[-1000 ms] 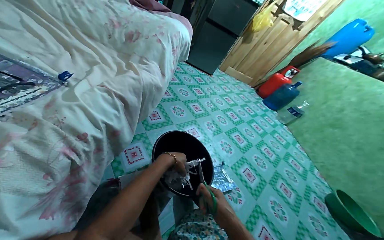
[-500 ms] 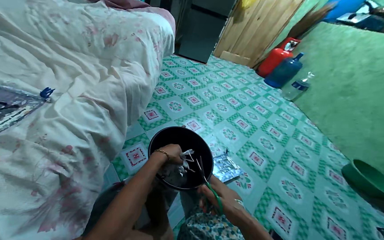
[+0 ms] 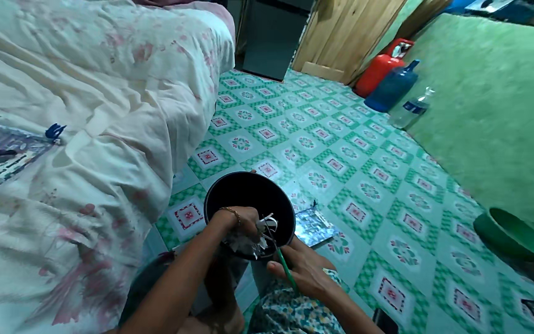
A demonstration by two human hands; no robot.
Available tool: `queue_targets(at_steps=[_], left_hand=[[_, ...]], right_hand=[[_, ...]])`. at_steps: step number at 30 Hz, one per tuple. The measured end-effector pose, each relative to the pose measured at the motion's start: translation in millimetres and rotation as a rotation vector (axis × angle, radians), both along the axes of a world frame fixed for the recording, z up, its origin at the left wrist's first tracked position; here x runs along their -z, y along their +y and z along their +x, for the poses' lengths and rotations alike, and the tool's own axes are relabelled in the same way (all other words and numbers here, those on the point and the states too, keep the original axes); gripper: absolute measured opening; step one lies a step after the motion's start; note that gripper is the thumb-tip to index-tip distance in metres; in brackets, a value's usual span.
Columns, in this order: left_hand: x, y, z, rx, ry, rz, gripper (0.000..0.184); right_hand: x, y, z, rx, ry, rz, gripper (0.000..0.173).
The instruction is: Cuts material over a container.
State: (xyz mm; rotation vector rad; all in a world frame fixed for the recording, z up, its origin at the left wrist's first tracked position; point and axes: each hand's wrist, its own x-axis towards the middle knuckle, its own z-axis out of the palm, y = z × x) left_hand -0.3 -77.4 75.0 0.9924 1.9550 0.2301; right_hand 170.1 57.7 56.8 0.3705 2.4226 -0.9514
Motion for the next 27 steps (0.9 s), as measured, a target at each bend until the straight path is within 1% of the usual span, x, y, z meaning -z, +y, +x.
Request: queue_targets(at_steps=[3,9,13,16,18,20,23,25,27], left_hand=[[-0.2,0.2,1.4,0.015,0.011,0.004,0.030],[-0.4,-2.2,0.5,-0.006,0.032,-0.011,0.033],[3.5,-2.7,-1.1,-0.019,0.039,-0.020,0.034],[3.6,-5.7,-5.7,-0.123,0.035,0.010,0.036],[9.9,-9.4,-13.6,-0.238,0.010,0.069,0.034],[16.6,-14.8,-20.9,-0.362,-0.020,0.154,0.030],[18.9,-22.3,-26.1,-0.530,-0.101,0.315,0.025],[20.6,-25.6,-26.8,-0.592,-0.149,0.417,0.023],[20.2,-27.3,-26.0,-0.610,-0.187,0.484,0.022]], right_hand=[[0.2,-3.4,-3.4,0.011,0.021,-0.031,0.062],[7.1,-7.6,-5.2,0.154,0.098,-0.143,0.039],[5.9,-4.4,-8.0,0.209,0.077,-0.234,0.030],[5.6,0.0,-10.8,0.269,0.048,-0.322,0.028],[2.8,6.4,-13.4,0.281,0.008,-0.344,0.033],[-1.8,13.4,-15.6,0.243,-0.010,-0.304,0.039],[-11.0,16.7,-16.4,0.201,-0.034,-0.243,0.039],[-13.7,17.1,-16.0,0.184,-0.041,-0.216,0.040],[-14.4,16.9,-15.8,0.166,-0.038,-0.197,0.041]])
